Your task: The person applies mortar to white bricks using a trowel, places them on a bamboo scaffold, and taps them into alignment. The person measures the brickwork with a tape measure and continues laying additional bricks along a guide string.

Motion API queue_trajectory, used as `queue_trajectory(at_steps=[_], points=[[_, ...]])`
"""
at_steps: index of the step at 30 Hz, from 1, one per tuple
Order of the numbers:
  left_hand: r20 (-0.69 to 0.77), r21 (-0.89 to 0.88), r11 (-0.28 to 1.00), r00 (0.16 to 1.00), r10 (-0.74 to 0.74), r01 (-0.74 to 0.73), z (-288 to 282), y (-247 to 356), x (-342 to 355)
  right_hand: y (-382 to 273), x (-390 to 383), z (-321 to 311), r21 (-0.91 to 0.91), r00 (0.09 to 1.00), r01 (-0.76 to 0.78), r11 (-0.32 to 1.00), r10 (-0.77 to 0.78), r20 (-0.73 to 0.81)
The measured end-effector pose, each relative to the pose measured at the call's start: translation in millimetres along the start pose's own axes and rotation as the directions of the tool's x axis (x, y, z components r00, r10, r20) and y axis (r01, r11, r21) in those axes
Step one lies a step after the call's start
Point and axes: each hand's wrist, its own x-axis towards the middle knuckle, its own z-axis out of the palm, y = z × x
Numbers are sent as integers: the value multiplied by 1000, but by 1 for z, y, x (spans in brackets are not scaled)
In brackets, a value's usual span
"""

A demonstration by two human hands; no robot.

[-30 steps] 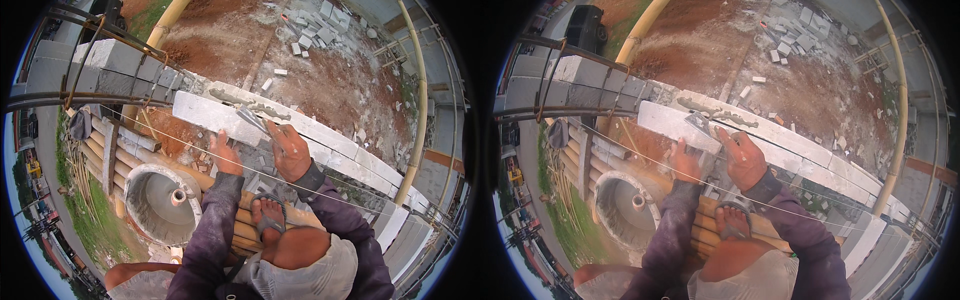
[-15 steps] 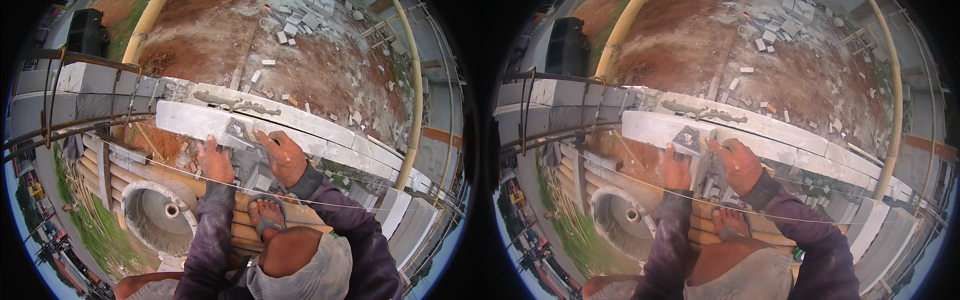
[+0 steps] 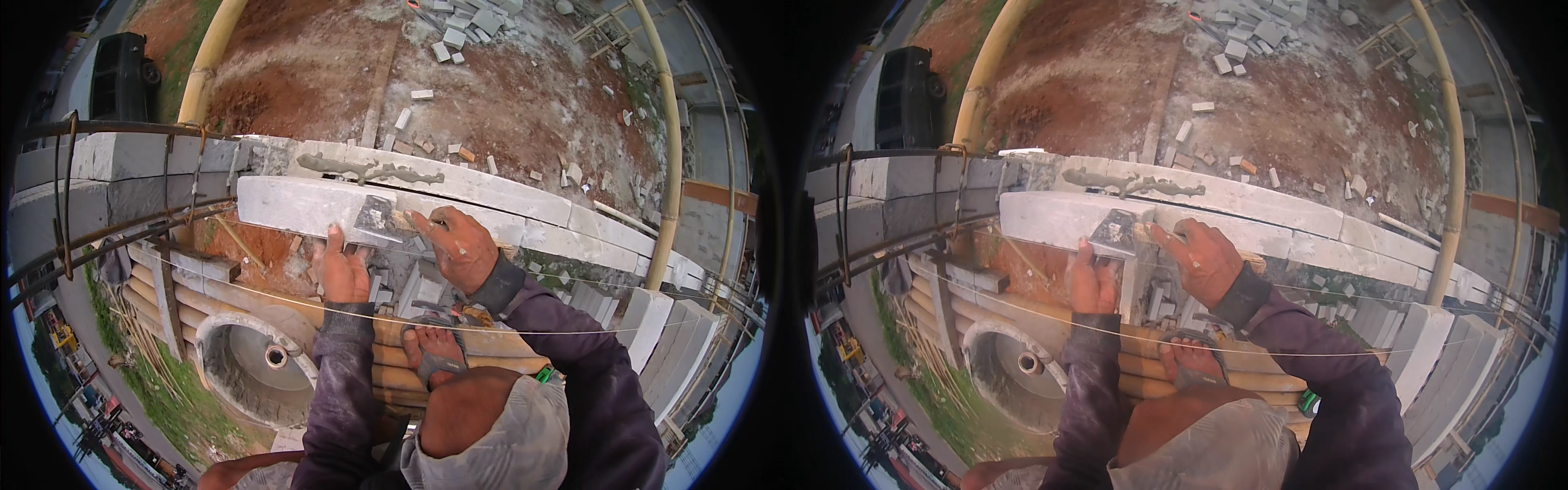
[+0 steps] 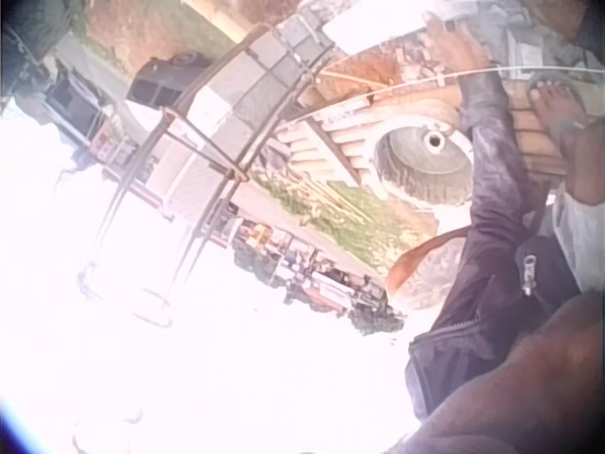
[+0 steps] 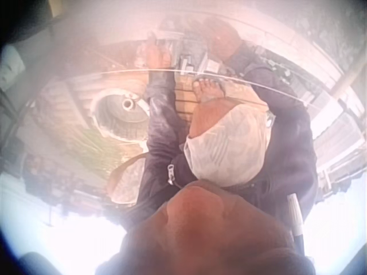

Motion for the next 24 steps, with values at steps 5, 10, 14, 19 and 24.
queue_trajectory(at_steps=[5, 10, 14, 19, 24], points=[[10, -11, 1000, 1000, 0, 1, -2, -1, 1, 0, 1, 0, 69, 999, 27, 997, -25, -29], [70, 1, 1000, 997, 18, -18, -10, -4, 5, -8, 4, -5, 61, 1000, 6, 998, -6, 12], [272, 352, 882, 936, 224, -314, -14, -4, 6, -15, 6, -3, 86, 998, 62, 994, -60, -21], [0, 4, 1000, 1000, 20, -20, -7, -3, 8, -15, 15, 0, -74, 975, -75, 994, 89, 202], [-24, -23, 1000, 1000, 20, -20, -3, -3, 7, -10, 8, -6, -124, 935, -91, 988, 127, 330]])
